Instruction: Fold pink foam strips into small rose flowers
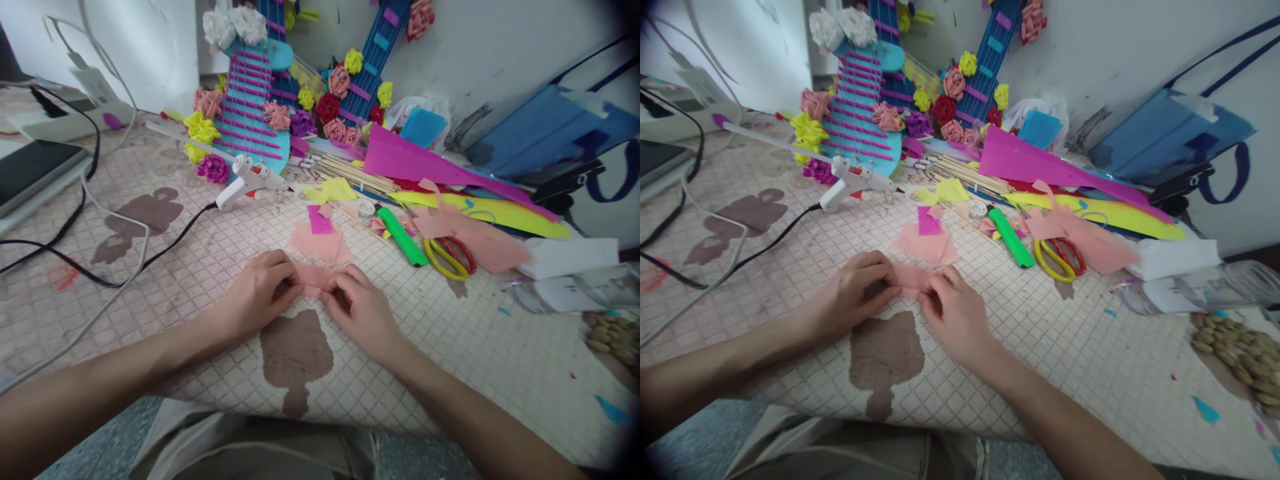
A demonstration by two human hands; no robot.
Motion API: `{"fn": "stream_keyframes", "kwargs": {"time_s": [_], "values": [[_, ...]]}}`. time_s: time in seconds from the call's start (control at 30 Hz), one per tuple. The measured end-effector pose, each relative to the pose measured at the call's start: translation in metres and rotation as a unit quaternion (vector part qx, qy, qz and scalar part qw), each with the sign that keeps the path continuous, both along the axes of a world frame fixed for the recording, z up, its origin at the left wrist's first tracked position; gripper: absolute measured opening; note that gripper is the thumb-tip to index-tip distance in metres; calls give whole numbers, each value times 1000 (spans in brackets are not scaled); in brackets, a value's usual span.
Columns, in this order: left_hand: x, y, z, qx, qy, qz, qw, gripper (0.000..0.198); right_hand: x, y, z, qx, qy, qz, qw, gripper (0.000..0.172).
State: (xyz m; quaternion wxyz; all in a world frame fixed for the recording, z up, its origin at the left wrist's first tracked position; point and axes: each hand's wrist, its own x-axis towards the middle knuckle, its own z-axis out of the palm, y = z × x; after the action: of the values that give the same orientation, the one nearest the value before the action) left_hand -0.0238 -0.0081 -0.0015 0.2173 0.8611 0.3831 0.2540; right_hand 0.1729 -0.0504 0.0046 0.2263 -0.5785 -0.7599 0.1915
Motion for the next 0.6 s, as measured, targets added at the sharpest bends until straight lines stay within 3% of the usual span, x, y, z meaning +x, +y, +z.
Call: {"fn": "stream_keyframes", "kwargs": {"time_s": [0.27,0.6], "values": [[2,1,-7,36,10,7,999,9,-3,0,0,7,-10,-16,1000,9],[3,2,-7,27,29,19,999,12,-3,2,-1,3,-10,-19,1000,9]]}}
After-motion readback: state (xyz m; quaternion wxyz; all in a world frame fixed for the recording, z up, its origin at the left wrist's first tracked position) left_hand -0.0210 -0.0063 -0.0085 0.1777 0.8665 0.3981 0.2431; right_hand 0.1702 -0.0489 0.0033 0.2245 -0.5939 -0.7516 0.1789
